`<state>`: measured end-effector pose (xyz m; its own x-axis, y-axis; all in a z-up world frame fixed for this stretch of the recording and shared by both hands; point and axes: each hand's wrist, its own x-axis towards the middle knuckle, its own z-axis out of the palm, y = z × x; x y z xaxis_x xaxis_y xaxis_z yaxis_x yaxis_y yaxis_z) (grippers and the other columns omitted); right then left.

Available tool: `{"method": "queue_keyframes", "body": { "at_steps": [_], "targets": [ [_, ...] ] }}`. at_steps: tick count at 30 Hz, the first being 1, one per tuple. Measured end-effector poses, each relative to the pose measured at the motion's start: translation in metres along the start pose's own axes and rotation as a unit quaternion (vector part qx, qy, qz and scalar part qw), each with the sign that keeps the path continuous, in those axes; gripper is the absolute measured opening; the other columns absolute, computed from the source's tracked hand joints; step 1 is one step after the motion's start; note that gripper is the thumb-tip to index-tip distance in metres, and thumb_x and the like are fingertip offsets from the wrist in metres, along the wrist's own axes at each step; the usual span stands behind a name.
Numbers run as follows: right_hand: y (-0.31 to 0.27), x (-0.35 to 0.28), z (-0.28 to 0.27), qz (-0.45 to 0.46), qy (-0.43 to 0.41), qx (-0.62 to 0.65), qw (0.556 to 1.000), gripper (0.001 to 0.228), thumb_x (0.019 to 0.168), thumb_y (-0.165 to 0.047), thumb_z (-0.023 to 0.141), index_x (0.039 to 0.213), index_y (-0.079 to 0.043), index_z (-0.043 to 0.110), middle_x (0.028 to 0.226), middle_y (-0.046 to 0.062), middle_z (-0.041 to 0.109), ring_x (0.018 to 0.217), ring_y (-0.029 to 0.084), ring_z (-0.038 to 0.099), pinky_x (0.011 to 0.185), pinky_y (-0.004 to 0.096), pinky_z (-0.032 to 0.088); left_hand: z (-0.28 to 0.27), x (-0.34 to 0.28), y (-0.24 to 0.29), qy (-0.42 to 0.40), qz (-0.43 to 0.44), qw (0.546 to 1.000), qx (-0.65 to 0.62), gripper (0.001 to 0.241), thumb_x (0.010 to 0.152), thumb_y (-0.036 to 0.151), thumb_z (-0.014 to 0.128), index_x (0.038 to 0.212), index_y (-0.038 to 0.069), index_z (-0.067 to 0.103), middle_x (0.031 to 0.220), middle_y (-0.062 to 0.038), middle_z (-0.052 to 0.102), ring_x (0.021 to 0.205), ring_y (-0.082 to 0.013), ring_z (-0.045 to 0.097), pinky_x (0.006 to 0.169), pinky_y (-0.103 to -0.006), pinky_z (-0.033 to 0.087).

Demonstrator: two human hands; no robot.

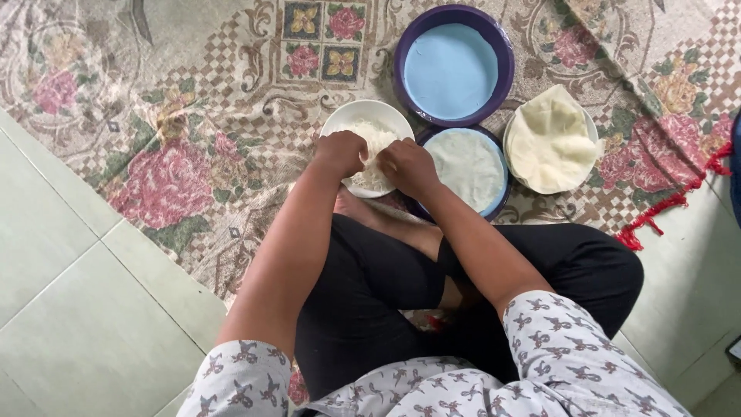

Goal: A person sitting on the floor is manually filling circular pastry wrappers with a white rice-like filling.

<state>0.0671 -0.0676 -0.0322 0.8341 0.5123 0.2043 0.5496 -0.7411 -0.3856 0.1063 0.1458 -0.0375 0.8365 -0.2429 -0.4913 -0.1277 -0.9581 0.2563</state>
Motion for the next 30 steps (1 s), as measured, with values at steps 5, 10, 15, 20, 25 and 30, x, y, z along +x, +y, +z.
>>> {"method": "queue_keyframes", "body": {
  "at_steps": [5, 10, 15, 20, 25, 30],
  "targets": [
    [-0.020, 0.005, -0.033, 0.073, -0.002, 0.140, 0.987, 0.005, 0.095, -0.020, 0.076, 0.099, -0.018, 0.074, 0.087, 0.002, 0.070, 0.088, 0.026, 0.067, 0.079, 0.041, 0.056, -0.009, -0.008, 0.004, 0.017, -0.009, 0.999, -0.045, 0.011, 0.085, 0.031, 0.080, 0.095, 0.031, 0.078, 0.102, -0.001, 0.074, 0.110, -0.0295, 0.071, 0.096, -0.0501, 0.052],
    [-0.007, 0.007, -0.025, 0.143, 0.012, 0.297, 0.944, 0.007, 0.096, -0.024, 0.076, 0.102, -0.021, 0.078, 0.086, 0.003, 0.076, 0.086, 0.021, 0.070, 0.077, 0.038, 0.054, -0.019, -0.018, 0.002, 0.047, 0.007, 0.983, -0.178, 0.015, 0.088, 0.029, 0.074, 0.101, 0.022, 0.075, 0.105, -0.005, 0.073, 0.111, -0.0317, 0.070, 0.093, -0.0493, 0.055],
    [-0.003, 0.013, -0.024, 0.188, 0.007, 0.417, 0.889, 0.012, 0.095, -0.023, 0.077, 0.105, -0.017, 0.078, 0.089, 0.006, 0.078, 0.093, 0.018, 0.072, 0.079, 0.033, 0.055, -0.029, -0.023, 0.008, 0.047, 0.022, 0.981, -0.188, 0.052, 0.081, 0.027, 0.084, 0.129, 0.028, 0.063, 0.125, -0.007, 0.066, 0.124, -0.0361, 0.062, 0.101, -0.0550, 0.053],
    [-0.004, 0.016, -0.032, 0.186, 0.017, 0.381, 0.905, 0.018, 0.093, -0.022, 0.076, 0.110, -0.018, 0.078, 0.097, 0.004, 0.078, 0.100, 0.019, 0.071, 0.082, 0.032, 0.056, -0.014, -0.010, 0.009, 0.018, 0.004, 0.999, 0.031, 0.051, 0.082, 0.029, 0.084, 0.129, 0.031, 0.067, 0.121, -0.005, 0.063, 0.120, -0.0347, 0.062, 0.098, -0.0533, 0.052],
    [-0.012, 0.016, -0.052, 0.085, 0.023, 0.171, 0.981, 0.032, 0.094, -0.021, 0.075, 0.126, -0.020, 0.075, 0.117, 0.005, 0.073, 0.117, 0.026, 0.066, 0.097, 0.039, 0.055, -0.011, 0.000, 0.011, 0.029, 0.010, 0.994, 0.104, 0.034, 0.088, 0.034, 0.078, 0.120, 0.029, 0.072, 0.116, -0.007, 0.063, 0.117, -0.0341, 0.061, 0.093, -0.0504, 0.051],
    [-0.016, 0.013, -0.051, 0.071, -0.165, 0.067, 0.981, 0.092, 0.083, -0.043, 0.084, 0.158, -0.009, 0.042, 0.155, 0.021, 0.050, 0.143, 0.039, 0.047, 0.121, 0.049, 0.040, -0.020, -0.018, 0.008, 0.012, -0.016, 0.985, -0.169, 0.027, 0.099, 0.032, 0.063, 0.120, 0.017, 0.068, 0.115, -0.016, 0.069, 0.118, -0.0406, 0.064, 0.097, -0.0550, 0.052]
  ]
}}
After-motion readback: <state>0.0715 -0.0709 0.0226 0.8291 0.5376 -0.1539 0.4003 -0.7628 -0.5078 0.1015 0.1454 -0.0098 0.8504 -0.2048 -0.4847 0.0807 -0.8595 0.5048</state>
